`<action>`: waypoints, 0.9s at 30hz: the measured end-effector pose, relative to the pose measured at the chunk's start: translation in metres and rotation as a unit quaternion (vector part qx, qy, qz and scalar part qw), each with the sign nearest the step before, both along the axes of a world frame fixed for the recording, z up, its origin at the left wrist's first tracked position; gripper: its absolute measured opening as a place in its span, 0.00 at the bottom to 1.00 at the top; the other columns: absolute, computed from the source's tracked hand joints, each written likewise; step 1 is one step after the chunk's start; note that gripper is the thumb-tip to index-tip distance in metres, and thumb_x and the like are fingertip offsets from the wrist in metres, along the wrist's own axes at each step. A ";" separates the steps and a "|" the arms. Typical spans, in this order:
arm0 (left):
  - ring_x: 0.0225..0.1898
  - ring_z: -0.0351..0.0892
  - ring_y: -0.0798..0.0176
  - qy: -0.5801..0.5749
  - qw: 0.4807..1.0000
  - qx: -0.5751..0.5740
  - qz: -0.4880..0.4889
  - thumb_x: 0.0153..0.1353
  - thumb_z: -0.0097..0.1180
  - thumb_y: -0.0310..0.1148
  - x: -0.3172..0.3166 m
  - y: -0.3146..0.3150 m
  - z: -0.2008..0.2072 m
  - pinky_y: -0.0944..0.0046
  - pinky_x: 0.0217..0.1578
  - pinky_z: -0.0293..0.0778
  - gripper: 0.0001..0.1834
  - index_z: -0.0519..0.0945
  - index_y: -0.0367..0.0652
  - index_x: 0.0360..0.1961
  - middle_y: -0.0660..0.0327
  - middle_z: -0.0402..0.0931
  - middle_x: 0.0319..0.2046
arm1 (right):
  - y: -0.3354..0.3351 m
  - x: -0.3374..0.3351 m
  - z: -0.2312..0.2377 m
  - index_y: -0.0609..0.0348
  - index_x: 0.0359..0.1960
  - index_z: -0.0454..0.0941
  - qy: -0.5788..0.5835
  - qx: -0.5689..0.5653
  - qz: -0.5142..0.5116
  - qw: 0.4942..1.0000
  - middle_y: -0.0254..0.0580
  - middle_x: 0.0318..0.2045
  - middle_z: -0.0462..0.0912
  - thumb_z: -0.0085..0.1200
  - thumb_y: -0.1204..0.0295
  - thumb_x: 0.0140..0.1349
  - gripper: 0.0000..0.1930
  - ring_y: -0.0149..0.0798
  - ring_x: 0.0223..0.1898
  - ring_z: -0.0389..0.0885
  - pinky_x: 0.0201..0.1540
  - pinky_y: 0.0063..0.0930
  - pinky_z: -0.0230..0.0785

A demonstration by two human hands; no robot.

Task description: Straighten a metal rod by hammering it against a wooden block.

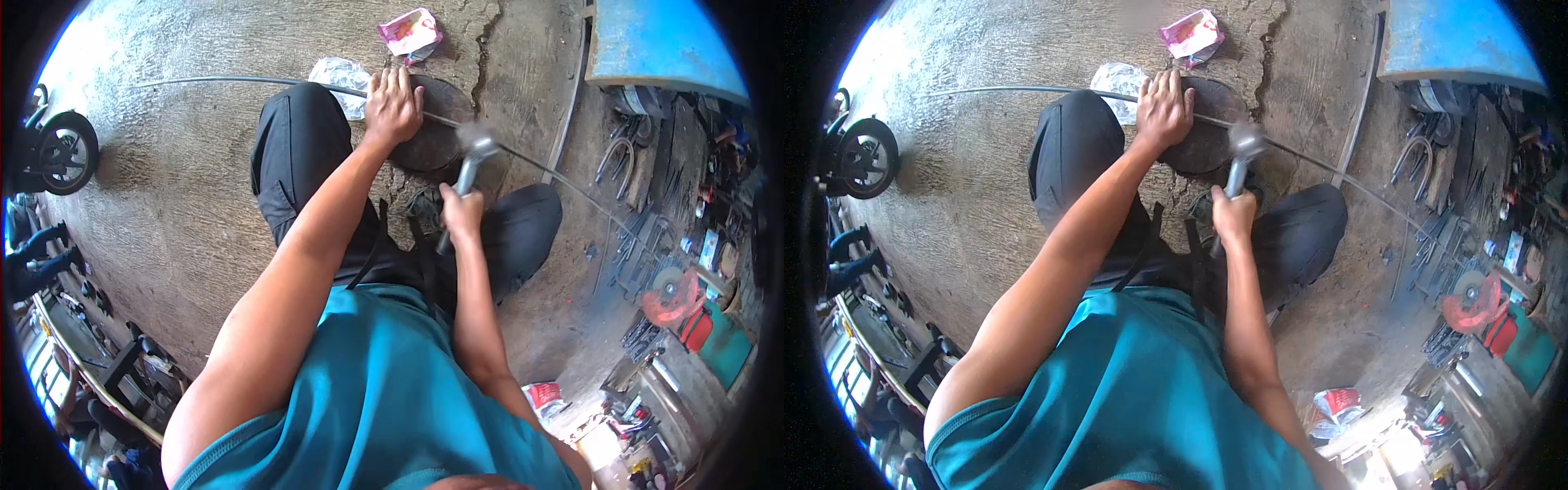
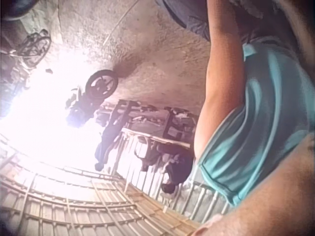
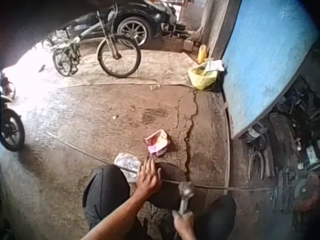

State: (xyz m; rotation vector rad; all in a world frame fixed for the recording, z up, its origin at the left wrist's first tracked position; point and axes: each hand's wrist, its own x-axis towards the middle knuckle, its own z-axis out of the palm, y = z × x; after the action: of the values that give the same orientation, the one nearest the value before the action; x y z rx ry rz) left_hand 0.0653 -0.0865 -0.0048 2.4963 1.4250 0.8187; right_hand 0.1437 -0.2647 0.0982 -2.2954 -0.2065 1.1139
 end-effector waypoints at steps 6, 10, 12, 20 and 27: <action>0.58 0.71 0.44 0.001 1.000 -0.016 -0.009 0.62 0.49 0.39 -0.003 -0.004 0.007 0.45 0.61 0.60 0.29 0.67 0.27 0.58 0.40 0.73 0.53 | -0.009 -0.006 0.024 0.59 0.25 0.71 0.115 0.188 0.006 0.975 0.31 0.12 0.70 0.62 0.72 0.56 0.11 0.27 0.10 0.68 0.13 0.25 0.59; 0.60 0.69 0.44 -0.010 0.999 -0.051 -0.017 0.62 0.47 0.37 -0.003 -0.001 0.005 0.46 0.63 0.58 0.27 0.69 0.28 0.57 0.42 0.72 0.55 | 0.016 0.009 0.144 0.57 0.29 0.71 0.031 0.400 0.009 0.916 0.31 0.13 0.69 0.60 0.75 0.58 0.08 0.24 0.10 0.64 0.12 0.20 0.55; 0.61 0.69 0.45 -0.001 0.998 -0.056 -0.015 0.63 0.47 0.37 -0.003 0.001 0.004 0.46 0.63 0.58 0.26 0.69 0.29 0.57 0.42 0.72 0.56 | 0.032 0.029 0.179 0.58 0.30 0.68 -0.001 0.577 0.061 0.814 0.33 0.15 0.68 0.54 0.78 0.60 0.06 0.25 0.12 0.63 0.14 0.21 0.57; 0.60 0.69 0.44 -0.015 0.999 -0.039 -0.026 0.65 0.46 0.38 -0.002 -0.001 0.002 0.47 0.62 0.59 0.26 0.69 0.28 0.58 0.41 0.72 0.56 | 0.003 0.007 0.008 0.55 0.19 0.69 0.053 0.090 -0.041 0.994 0.29 0.11 0.68 0.60 0.74 0.56 0.12 0.26 0.08 0.63 0.11 0.25 0.54; 0.60 0.69 0.40 -0.038 0.994 -0.086 -0.046 0.65 0.47 0.45 0.000 0.003 0.007 0.45 0.61 0.60 0.32 0.68 0.27 0.59 0.38 0.71 0.56 | -0.061 0.008 -0.045 0.52 0.24 0.67 0.244 0.159 -0.246 0.924 0.26 0.12 0.61 0.57 0.74 0.57 0.09 0.26 0.11 0.60 0.16 0.27 0.57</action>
State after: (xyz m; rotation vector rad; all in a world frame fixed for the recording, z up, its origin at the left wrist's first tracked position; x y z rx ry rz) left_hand 0.0652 -0.0839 0.0019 2.3564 1.2858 0.7331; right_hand 0.1520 -0.3261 0.0534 -1.5945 0.3440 1.2262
